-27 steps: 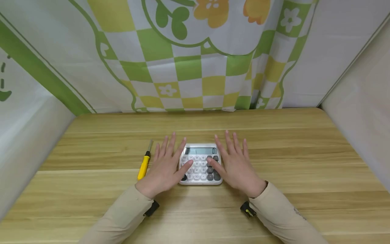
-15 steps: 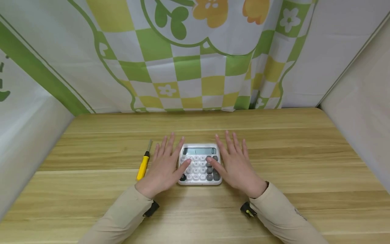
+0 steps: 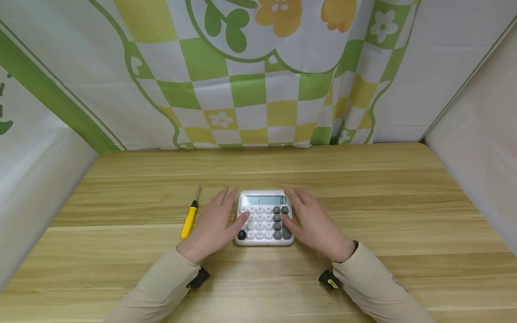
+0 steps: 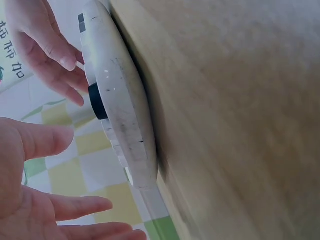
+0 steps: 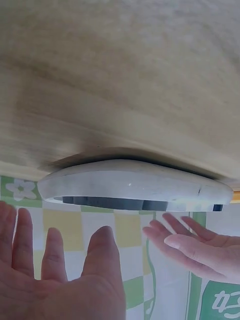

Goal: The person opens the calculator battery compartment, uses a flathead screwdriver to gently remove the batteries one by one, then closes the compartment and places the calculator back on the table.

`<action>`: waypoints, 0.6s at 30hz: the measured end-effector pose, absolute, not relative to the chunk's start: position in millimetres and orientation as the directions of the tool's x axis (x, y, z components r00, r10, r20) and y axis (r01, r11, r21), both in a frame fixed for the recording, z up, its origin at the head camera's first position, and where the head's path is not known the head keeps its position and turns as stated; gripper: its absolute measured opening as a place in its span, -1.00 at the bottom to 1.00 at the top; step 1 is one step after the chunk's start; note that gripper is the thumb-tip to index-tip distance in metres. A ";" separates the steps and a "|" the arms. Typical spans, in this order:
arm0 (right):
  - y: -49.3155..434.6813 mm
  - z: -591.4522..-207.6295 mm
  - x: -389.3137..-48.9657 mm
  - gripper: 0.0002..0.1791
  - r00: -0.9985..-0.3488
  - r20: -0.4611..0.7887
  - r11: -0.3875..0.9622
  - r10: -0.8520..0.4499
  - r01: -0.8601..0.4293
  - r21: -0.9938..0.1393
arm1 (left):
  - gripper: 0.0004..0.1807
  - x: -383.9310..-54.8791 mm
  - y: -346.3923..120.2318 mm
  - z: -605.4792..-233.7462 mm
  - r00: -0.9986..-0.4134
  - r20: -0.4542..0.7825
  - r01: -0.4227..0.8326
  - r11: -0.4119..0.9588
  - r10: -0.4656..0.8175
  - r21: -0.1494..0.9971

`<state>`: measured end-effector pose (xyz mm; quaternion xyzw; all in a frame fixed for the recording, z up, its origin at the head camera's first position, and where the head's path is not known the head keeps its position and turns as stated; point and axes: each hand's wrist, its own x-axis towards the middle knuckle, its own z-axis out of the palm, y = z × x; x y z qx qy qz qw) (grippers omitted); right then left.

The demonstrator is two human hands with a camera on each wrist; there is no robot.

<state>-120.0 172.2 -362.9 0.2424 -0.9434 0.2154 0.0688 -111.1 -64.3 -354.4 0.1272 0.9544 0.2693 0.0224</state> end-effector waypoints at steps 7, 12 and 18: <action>171.6 -363.5 -118.5 -0.36 -0.873 0.213 0.772 -0.438 -0.487 -0.408 | -0.31 -113.7 -64.1 -356.8 -0.971 0.025 0.215 0.819 0.239 0.531; 170.2 -363.8 -118.1 -0.40 -0.875 0.202 0.766 -0.441 -0.484 -0.423 | -0.35 -114.5 -64.6 -358.6 -0.972 0.015 0.208 0.820 0.236 0.533; 169.0 -365.1 -117.4 -0.44 -0.884 0.177 0.768 -0.432 -0.463 -0.441 | -0.44 -114.6 -64.6 -361.0 -0.970 0.008 0.210 0.820 0.243 0.532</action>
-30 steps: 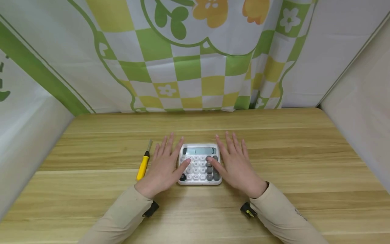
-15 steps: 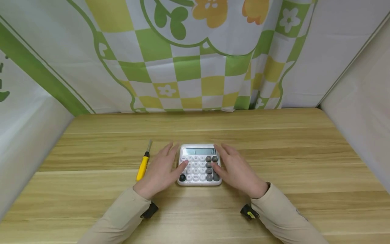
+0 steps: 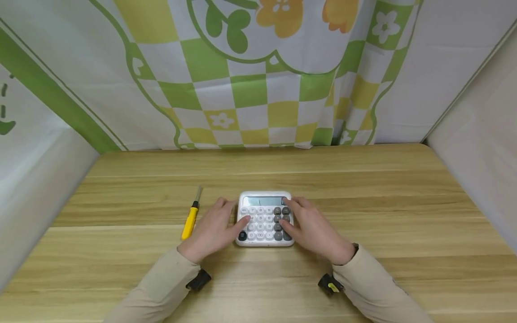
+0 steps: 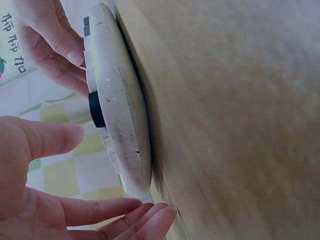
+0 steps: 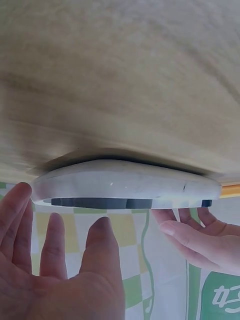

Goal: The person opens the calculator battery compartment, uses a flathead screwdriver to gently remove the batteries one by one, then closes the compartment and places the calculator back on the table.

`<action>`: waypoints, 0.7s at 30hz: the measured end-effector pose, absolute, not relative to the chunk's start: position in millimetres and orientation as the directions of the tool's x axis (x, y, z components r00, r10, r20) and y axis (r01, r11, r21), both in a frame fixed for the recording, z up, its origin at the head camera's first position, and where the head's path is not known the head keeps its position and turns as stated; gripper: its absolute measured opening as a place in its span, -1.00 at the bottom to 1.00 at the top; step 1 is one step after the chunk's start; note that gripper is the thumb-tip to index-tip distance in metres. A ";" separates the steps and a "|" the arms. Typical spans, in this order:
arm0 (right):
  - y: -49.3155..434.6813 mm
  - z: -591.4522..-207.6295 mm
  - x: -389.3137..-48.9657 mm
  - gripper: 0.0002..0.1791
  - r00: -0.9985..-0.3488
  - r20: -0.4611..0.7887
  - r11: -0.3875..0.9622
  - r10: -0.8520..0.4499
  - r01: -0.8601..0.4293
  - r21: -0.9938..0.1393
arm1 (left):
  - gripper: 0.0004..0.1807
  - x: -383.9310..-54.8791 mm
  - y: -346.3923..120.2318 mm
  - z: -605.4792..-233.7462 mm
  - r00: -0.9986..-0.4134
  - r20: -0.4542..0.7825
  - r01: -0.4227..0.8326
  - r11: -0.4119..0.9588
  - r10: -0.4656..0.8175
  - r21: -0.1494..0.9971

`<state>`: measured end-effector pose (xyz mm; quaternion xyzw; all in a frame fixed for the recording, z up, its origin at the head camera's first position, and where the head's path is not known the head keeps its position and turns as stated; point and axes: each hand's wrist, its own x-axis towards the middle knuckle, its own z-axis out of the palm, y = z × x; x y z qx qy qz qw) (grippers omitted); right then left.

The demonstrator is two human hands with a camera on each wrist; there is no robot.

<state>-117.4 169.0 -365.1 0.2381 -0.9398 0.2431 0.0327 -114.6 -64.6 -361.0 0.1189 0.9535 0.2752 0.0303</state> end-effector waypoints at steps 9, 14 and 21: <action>168.1 -367.2 -117.6 -0.46 -0.893 0.168 0.766 -0.418 -0.446 -0.463 | -0.39 -115.6 -63.7 -361.4 -0.971 -0.050 0.173 0.832 0.233 0.527; 168.1 -367.9 -118.4 -0.47 -0.892 0.187 0.766 -0.411 -0.449 -0.460 | -0.42 -116.1 -64.4 -361.8 -0.967 -0.075 0.169 0.840 0.241 0.516; 166.9 -369.1 -118.8 -0.47 -0.901 0.176 0.764 -0.396 -0.430 -0.481 | -0.41 -116.9 -64.5 -363.3 -0.960 -0.094 0.178 0.830 0.266 0.528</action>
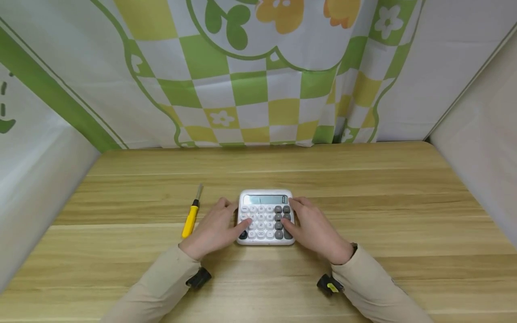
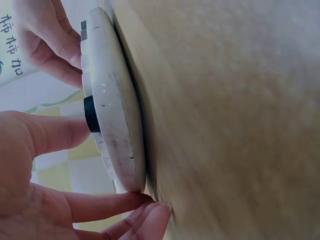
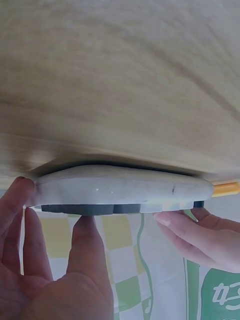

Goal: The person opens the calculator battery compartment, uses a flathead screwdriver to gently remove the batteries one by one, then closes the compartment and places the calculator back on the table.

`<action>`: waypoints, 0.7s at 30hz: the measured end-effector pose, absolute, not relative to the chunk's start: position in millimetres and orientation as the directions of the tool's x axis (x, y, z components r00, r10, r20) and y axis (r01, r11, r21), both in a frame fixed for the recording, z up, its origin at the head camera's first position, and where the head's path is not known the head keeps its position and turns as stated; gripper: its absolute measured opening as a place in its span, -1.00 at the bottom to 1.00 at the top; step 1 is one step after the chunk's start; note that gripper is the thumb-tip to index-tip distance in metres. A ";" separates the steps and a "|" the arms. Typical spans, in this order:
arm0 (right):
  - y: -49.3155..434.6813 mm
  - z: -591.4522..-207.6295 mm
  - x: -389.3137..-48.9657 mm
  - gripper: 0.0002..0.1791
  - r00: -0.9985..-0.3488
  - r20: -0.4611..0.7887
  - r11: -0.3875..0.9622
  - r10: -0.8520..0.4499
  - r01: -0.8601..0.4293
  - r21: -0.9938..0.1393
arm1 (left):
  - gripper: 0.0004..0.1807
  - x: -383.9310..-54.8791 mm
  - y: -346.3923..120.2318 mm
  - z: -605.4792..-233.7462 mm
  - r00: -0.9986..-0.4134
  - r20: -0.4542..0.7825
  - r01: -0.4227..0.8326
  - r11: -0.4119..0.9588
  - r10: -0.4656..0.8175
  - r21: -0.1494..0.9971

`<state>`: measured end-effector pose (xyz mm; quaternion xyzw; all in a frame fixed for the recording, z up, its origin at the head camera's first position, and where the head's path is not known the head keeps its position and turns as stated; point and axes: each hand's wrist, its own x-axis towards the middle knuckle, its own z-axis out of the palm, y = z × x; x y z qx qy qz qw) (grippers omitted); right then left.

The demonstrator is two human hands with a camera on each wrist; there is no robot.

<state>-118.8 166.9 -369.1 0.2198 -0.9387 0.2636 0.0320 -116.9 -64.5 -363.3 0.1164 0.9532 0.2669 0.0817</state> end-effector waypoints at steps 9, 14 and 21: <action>163.4 -362.9 -117.5 -0.48 -0.917 0.153 0.763 -0.368 -0.392 -0.514 | -0.43 -114.9 -62.6 -362.7 -0.960 -0.104 0.159 0.816 0.258 0.556; 163.1 -363.0 -116.8 -0.47 -0.927 0.132 0.766 -0.352 -0.366 -0.528 | -0.48 -114.5 -62.0 -361.7 -0.959 -0.109 0.153 0.806 0.260 0.572; 161.4 -363.2 -114.9 -0.46 -0.940 0.115 0.773 -0.320 -0.330 -0.542 | -0.52 -116.2 -60.0 -360.0 -0.957 -0.121 0.150 0.807 0.263 0.572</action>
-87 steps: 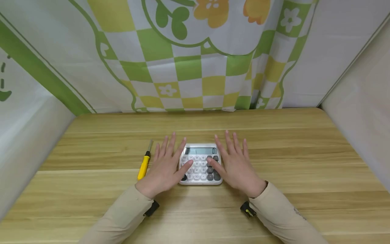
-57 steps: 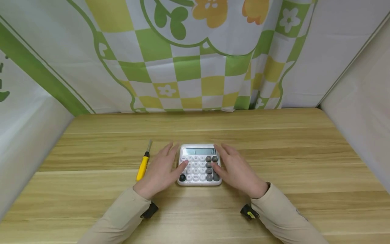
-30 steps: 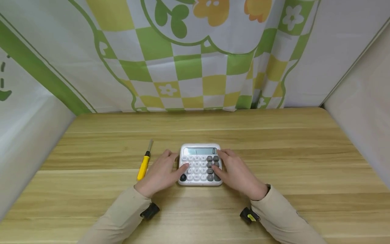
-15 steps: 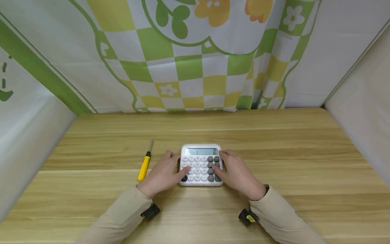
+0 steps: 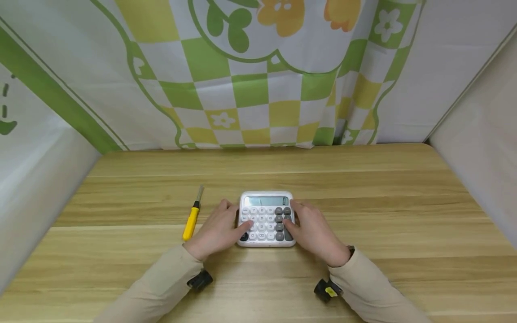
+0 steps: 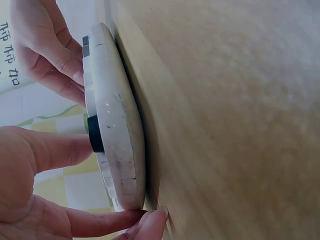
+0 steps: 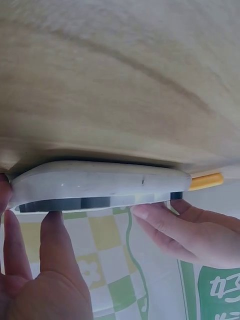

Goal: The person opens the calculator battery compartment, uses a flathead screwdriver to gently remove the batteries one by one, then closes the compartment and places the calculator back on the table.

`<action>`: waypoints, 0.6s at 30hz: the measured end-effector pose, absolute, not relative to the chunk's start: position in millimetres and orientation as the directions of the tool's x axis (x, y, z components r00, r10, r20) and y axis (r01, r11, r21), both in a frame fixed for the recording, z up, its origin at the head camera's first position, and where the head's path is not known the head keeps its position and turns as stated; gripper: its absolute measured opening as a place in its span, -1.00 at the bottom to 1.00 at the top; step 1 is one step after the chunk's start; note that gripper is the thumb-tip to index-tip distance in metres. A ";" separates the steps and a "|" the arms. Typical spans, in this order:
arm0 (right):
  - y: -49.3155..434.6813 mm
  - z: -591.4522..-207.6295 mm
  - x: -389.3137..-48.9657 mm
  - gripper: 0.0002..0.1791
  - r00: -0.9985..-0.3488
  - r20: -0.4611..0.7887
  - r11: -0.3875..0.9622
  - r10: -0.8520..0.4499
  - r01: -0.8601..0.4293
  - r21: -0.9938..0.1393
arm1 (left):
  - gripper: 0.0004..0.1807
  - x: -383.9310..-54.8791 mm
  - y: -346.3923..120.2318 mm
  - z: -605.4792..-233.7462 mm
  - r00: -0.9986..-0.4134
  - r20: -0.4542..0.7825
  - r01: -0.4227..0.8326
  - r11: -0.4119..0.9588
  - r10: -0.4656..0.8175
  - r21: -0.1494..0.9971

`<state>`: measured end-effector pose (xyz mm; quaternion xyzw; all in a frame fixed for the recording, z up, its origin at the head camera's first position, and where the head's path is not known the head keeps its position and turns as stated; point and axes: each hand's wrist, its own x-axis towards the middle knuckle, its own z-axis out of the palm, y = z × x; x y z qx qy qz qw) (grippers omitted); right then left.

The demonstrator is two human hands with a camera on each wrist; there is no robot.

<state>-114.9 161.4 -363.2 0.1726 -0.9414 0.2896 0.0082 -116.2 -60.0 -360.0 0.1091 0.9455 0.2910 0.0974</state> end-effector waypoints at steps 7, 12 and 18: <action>158.6 -362.6 -113.1 -0.47 -0.957 0.086 0.785 -0.276 -0.276 -0.554 | -0.56 -117.1 -58.7 -358.1 -0.959 -0.131 0.127 0.791 0.253 0.598; 158.0 -362.6 -111.9 -0.48 -0.963 0.084 0.789 -0.256 -0.258 -0.558 | -0.55 -118.5 -58.1 -358.6 -0.962 -0.136 0.101 0.775 0.235 0.623; 157.7 -362.5 -111.6 -0.49 -0.961 0.104 0.793 -0.255 -0.270 -0.547 | -0.46 -118.2 -57.8 -359.2 -0.969 -0.122 0.074 0.728 0.213 0.682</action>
